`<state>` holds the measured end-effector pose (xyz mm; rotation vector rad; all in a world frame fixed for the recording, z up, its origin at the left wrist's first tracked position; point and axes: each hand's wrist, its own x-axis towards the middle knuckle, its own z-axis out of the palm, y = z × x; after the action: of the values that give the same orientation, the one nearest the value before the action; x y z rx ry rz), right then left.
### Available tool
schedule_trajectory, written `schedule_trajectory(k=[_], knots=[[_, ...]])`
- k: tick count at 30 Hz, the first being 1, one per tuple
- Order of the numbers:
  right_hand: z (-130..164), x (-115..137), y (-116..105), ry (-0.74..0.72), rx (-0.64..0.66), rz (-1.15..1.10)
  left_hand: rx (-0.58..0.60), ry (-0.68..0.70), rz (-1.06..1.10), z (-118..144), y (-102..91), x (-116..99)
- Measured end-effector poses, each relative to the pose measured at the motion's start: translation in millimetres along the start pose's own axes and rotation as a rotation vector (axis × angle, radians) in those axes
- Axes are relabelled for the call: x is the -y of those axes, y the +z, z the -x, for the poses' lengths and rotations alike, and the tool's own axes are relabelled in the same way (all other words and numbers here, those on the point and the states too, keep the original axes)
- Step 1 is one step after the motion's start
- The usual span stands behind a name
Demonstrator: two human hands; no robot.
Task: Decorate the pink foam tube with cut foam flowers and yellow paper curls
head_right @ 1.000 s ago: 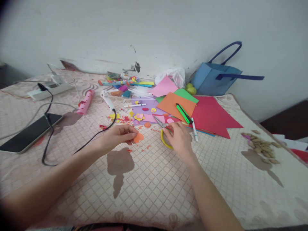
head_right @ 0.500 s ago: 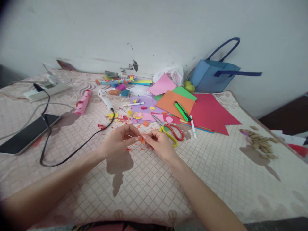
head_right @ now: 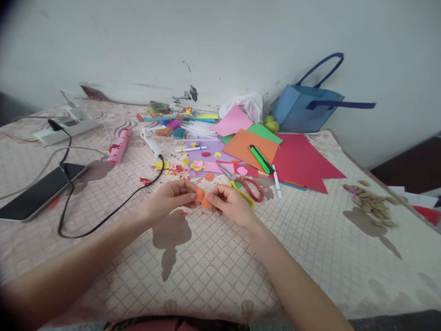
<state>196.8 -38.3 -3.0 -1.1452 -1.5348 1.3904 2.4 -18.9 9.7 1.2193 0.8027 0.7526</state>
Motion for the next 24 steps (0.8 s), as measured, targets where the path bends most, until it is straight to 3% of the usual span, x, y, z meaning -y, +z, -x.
schedule_trajectory(k=[6,24], knots=[[0.8,5.0,-0.4,0.018,-0.02,-0.049,-0.025,-0.09,0.132,0.6,-0.1,-1.8],[2.8,4.8,5.4,0.035,0.032,-0.092,-0.032,-0.116,0.111,-0.1,2.2,2.4]])
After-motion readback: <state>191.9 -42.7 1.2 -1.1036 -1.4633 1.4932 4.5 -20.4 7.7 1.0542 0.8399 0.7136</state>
